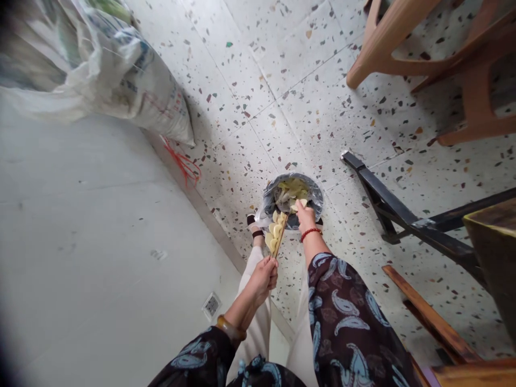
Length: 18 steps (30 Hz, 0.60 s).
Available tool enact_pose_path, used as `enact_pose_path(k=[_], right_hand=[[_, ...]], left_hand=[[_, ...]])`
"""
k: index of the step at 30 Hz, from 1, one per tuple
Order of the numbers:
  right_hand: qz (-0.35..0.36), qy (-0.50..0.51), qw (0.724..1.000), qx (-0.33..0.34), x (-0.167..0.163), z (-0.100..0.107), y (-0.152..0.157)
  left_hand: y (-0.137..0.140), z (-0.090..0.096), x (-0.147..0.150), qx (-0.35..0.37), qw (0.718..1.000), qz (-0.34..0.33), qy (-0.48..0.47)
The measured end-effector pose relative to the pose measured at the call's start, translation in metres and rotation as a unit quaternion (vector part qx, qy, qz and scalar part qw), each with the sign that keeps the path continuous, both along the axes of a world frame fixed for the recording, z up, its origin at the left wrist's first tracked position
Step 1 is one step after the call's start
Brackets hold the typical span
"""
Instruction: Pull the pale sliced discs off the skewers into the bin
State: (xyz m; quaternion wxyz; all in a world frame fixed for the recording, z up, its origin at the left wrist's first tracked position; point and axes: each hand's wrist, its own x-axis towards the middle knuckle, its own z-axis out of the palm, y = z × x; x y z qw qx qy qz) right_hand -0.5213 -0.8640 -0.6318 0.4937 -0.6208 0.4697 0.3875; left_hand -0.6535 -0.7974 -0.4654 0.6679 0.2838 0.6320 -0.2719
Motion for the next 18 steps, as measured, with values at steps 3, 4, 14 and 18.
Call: enact_pose_path(k=[3,4,14,18], right_hand=[[0.009,0.012,1.000,0.016,-0.004,0.020,-0.016],[0.011,0.016,0.999,0.028,-0.011,0.031,-0.020],[-0.073,0.114,0.966,0.220,-0.065,0.088,-0.013],[-0.118,0.130,0.951,0.256,-0.065,0.084,-0.007]], left_hand=[[0.004,-0.005,0.008,-0.017,0.999,0.019,-0.022],[0.005,-0.007,0.011,-0.022,0.999,0.025,-0.030],[-0.003,-0.003,0.026,-0.077,0.993,0.055,-0.074],[-0.003,-0.001,0.027,-0.130,0.981,0.117,-0.081]])
